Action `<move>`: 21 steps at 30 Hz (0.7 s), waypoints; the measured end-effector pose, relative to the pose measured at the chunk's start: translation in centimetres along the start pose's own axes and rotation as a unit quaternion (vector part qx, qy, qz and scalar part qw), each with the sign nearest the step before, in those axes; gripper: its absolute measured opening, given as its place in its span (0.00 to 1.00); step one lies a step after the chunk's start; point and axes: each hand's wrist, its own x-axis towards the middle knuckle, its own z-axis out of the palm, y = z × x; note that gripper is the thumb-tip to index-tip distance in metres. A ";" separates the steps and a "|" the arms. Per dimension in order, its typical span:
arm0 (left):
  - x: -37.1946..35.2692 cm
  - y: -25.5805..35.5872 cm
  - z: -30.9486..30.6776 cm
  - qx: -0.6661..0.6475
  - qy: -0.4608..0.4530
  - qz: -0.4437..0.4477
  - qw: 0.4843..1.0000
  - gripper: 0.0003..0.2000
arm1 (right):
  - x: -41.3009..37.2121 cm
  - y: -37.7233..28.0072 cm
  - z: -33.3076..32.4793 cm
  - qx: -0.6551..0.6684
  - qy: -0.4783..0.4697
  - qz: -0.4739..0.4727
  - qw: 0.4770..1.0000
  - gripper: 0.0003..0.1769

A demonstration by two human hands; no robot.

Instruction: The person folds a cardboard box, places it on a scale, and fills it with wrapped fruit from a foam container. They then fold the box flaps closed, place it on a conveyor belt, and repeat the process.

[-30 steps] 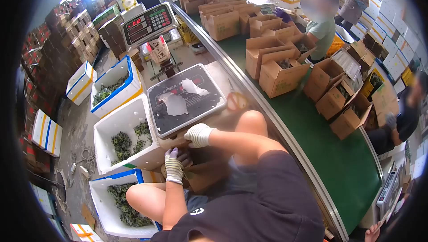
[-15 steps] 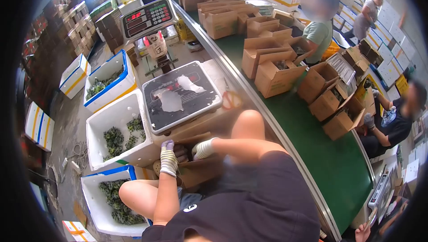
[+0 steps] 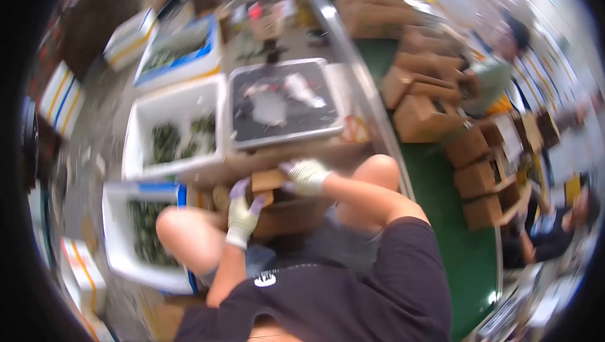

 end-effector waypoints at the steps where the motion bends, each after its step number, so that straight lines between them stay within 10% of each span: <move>1: 0.2 -1.1 0.8 0.024 -0.033 -0.002 0.999 0.32 | -0.1 -1.1 -2.5 0.040 -0.041 0.010 0.998 0.34; 4: 1.8 -1.4 2.8 -0.018 -0.022 -0.105 0.994 0.35 | 0.8 -0.9 -2.9 0.076 -0.073 0.013 0.994 0.37; 7: 3.0 -1.8 3.3 -0.031 -0.098 -0.270 0.957 0.33 | -0.2 -1.9 -1.6 -0.042 -0.035 -0.115 0.992 0.61; 11: 3.2 2.1 0.4 0.021 -0.101 -0.273 0.957 0.35 | -0.9 -4.9 -1.2 -0.107 -0.034 -0.062 0.992 0.69; 14: 3.7 3.6 -5.3 -0.165 0.034 -0.070 0.983 0.28 | -0.9 -5.2 -2.8 0.060 0.019 -0.070 0.996 0.60; 15: 3.3 5.4 -10.8 -0.307 0.023 -0.093 0.947 0.23 | -1.5 -3.2 -2.8 0.231 0.067 -0.068 0.968 0.58; 18: 2.4 0.0 -19.0 -0.165 0.254 0.010 0.953 0.15 | -2.6 2.4 -8.1 0.391 0.171 0.060 0.902 0.47; 19: 1.8 -2.2 -22.5 -0.034 0.316 -0.035 0.948 0.16 | -2.5 3.2 -9.5 0.504 0.211 0.079 0.834 0.45; 21: -0.7 -12.0 -25.1 -0.203 0.376 -0.156 0.891 0.18 | -2.1 4.7 -12.3 0.699 0.311 0.081 0.639 0.44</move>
